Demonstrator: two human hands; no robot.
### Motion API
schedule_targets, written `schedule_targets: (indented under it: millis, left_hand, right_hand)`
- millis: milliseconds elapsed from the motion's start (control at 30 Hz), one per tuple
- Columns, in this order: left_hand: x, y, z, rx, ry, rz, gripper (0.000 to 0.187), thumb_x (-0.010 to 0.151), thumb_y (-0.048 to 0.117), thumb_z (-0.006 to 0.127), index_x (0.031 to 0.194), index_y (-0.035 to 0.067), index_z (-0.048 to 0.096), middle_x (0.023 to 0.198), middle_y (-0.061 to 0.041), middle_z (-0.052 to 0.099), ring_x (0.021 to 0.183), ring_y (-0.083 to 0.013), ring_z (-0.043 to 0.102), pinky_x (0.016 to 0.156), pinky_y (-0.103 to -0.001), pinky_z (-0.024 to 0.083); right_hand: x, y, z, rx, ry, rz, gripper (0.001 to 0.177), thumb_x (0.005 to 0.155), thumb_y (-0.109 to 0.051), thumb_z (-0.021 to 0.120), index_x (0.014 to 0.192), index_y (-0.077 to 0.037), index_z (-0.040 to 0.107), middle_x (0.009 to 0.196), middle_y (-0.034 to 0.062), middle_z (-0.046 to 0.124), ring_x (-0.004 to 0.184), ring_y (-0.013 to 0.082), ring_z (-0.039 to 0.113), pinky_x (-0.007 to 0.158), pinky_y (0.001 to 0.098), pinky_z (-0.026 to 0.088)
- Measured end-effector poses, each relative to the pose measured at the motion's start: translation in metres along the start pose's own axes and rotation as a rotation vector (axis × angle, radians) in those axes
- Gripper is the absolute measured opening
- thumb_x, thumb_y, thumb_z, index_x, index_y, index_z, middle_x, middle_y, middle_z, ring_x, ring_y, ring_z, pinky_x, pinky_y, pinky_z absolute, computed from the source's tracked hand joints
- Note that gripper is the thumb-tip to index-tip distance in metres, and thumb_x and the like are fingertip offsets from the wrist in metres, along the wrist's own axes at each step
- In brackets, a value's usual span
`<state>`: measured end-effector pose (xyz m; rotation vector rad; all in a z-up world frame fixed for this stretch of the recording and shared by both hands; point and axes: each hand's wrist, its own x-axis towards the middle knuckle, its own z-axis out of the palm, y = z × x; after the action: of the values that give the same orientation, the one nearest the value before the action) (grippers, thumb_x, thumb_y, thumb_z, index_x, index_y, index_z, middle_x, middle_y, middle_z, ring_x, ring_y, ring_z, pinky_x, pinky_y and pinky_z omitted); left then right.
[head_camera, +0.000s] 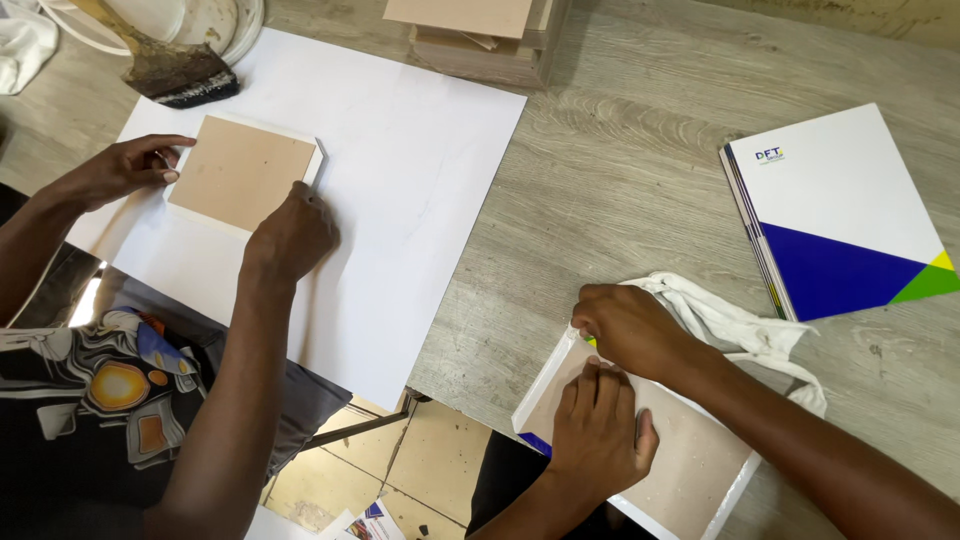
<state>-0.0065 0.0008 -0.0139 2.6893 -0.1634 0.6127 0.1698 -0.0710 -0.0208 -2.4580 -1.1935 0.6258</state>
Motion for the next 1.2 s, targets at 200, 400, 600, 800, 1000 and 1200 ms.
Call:
schedule_targets:
  millis: [200,400,600,800,1000,1200]
  left_hand:
    - [0.000,-0.001,0.001,0.042,-0.008,0.010,0.048,0.092,0.027,0.066,0.122,-0.010,0.069,0.115,-0.025,0.067,0.123,-0.0457,0.064,0.092,-0.048,0.051]
    - [0.001,0.000,-0.004,-0.012,-0.006,-0.012,0.045,0.095,0.023,0.063,0.123,-0.012,0.069,0.114,-0.025,0.068,0.120,-0.0443,0.066,0.092,-0.047,0.053]
    - [0.005,-0.005,-0.009,-0.059,0.097,0.011,0.033,0.090,0.011,0.066,0.116,-0.010,0.071,0.107,-0.022,0.068,0.113,-0.0412,0.069,0.086,-0.044,0.054]
    - [0.005,-0.003,-0.010,-0.062,0.119,-0.002,0.020,0.085,0.006,0.065,0.102,-0.004,0.068,0.097,-0.018,0.063,0.105,-0.0396,0.068,0.077,-0.042,0.051]
    - [0.004,-0.003,-0.010,-0.057,0.084,-0.020,0.032,0.088,0.009,0.066,0.116,-0.007,0.069,0.108,-0.022,0.068,0.109,-0.0394,0.068,0.081,-0.043,0.053]
    - [0.000,-0.004,-0.007,-0.003,-0.033,0.003,0.038,0.095,0.014,0.064,0.125,-0.009,0.066,0.114,-0.023,0.065,0.115,-0.0412,0.064,0.090,-0.045,0.053]
  right_hand:
    - [-0.046,-0.008,-0.007,-0.004,0.025,0.101,0.020,0.089,-0.002,0.059,0.076,-0.015,0.066,0.087,-0.0020,0.068,0.076,0.0225,0.065,0.066,0.0406,0.048]
    - [-0.118,0.022,-0.008,-0.152,-0.189,0.240,0.019,0.082,-0.008,0.058,0.070,-0.022,0.059,0.083,-0.0045,0.069,0.079,0.0236,0.065,0.066,0.0420,0.046]
    - [-0.029,-0.001,-0.002,0.032,-0.050,0.224,0.023,0.081,-0.003,0.063,0.072,-0.023,0.067,0.084,-0.0077,0.073,0.078,0.0194,0.070,0.065,0.0381,0.049]
    - [-0.022,-0.026,-0.011,0.172,0.041,0.229,0.019,0.095,-0.013,0.063,0.080,-0.018,0.073,0.094,-0.0061,0.078,0.085,0.0160,0.073,0.067,0.0356,0.052]
    - [-0.125,0.003,-0.008,0.088,0.006,0.389,0.018,0.096,-0.025,0.071,0.078,-0.023,0.068,0.086,-0.0080,0.072,0.082,0.0175,0.070,0.072,0.0375,0.049]
    - [-0.212,0.020,-0.024,-0.010,-0.145,0.801,0.013,0.097,-0.037,0.067,0.092,-0.037,0.079,0.105,-0.0208,0.078,0.105,0.0087,0.074,0.085,0.0328,0.055]
